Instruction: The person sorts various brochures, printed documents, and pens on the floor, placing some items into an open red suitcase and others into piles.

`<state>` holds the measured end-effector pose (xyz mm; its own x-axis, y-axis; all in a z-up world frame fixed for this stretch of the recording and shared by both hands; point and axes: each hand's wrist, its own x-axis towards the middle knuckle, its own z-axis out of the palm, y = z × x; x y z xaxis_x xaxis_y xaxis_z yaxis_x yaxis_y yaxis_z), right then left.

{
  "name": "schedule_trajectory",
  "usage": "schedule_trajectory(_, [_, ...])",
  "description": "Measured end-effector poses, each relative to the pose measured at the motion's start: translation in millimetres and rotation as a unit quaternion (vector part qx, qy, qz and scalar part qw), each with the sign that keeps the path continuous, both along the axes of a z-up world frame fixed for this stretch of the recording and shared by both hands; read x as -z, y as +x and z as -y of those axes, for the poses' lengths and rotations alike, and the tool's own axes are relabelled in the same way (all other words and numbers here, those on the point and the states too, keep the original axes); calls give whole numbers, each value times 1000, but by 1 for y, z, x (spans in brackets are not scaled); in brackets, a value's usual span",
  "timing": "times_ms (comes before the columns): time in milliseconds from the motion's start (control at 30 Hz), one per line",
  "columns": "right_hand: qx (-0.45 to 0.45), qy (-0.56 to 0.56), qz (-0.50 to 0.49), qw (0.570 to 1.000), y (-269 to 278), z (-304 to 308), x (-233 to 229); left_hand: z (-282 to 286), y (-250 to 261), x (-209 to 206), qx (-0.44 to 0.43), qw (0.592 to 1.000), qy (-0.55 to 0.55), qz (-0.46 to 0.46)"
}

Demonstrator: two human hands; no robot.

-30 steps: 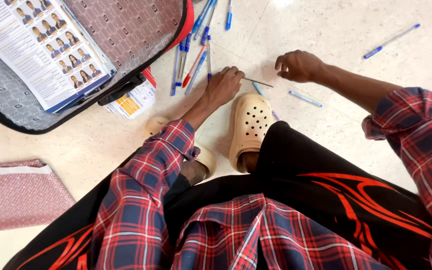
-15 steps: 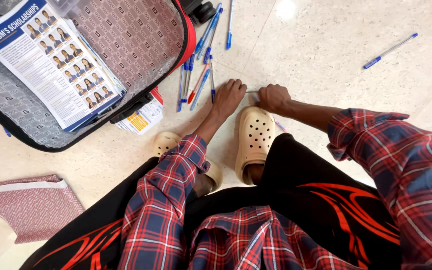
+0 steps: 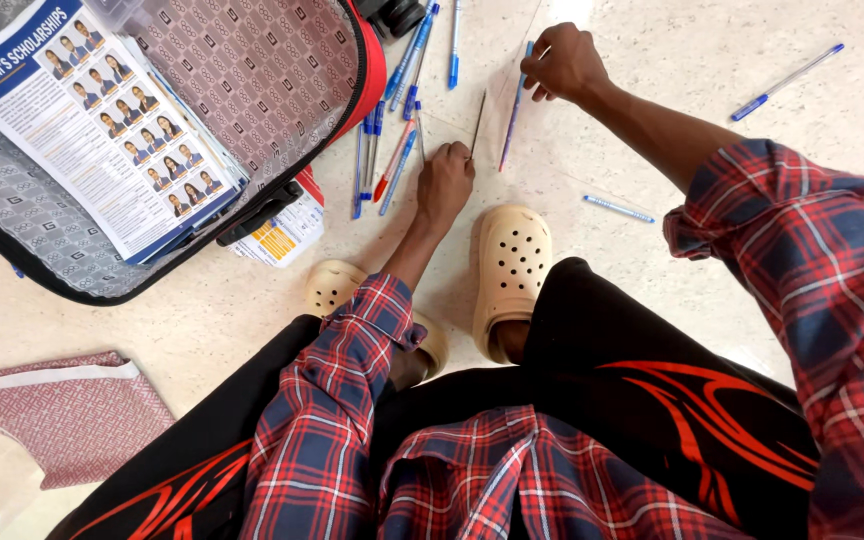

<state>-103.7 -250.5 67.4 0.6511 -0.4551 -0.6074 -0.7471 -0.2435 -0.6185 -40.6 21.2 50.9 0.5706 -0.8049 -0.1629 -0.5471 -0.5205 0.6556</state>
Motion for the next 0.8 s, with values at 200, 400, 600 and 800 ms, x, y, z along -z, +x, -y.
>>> schedule_trajectory(200, [35,84,-45,995,0,-8,2,2,23,-2,-38,998,-36,-28])
schedule_trajectory(400, [-267,-67,-105,956,-48,-7,6,2,19,10,-55,991,-70,-98])
schedule_trajectory(600, [-397,-81,-255,878,-147,2,-21,2,12,17,-74,980,-83,-166])
schedule_trajectory(800, [-471,-112,-323,813,-207,-25,-7,5,7,13,-62,985,-95,-132])
